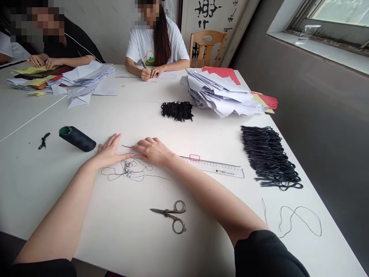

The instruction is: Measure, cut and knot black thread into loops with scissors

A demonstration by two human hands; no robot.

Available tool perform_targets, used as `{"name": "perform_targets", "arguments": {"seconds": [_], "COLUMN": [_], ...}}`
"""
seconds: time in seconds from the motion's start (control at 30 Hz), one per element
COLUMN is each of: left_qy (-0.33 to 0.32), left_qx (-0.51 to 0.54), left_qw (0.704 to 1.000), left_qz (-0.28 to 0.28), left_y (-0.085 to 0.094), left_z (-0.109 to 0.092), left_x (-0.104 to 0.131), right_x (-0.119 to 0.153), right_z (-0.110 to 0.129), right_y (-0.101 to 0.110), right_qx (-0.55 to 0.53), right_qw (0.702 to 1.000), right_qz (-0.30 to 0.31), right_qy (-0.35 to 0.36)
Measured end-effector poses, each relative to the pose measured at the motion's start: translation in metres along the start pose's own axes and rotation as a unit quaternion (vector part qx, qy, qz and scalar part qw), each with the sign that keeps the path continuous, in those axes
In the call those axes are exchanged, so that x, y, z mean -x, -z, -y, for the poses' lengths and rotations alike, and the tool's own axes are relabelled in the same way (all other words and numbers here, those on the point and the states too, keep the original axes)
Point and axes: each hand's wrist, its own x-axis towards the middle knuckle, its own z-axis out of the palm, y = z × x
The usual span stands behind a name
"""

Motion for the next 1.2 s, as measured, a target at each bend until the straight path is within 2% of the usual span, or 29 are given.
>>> {"name": "perform_targets", "arguments": {"seconds": [0.23, 0.57, 0.93, 1.1, 1.2], "left_qy": [0.009, 0.012, 0.011, -0.005, -0.057], "left_qx": [-0.008, -0.005, 0.001, -0.007, -0.077], "left_qw": [1.0, 1.0, 1.0, 1.0, 0.994], "left_qz": [0.015, 0.021, 0.023, -0.012, -0.047], "left_y": [0.003, 0.007, 0.009, 0.006, 0.0], "left_z": [-0.003, -0.008, -0.008, -0.012, -0.024], "left_x": [0.002, 0.006, 0.006, 0.009, 0.02], "right_x": [-0.001, 0.041, 0.042, 0.041, 0.049], "right_z": [0.002, -0.02, -0.018, -0.017, -0.015], "right_y": [-0.001, 0.0, 0.002, 0.004, 0.02], "right_qx": [0.002, -0.041, -0.043, -0.036, -0.029], "right_qw": [1.0, 0.999, 0.999, 0.999, 0.999], "right_qz": [0.005, -0.018, -0.015, -0.007, -0.024], "right_qy": [-0.013, -0.004, -0.016, -0.016, -0.037]}}
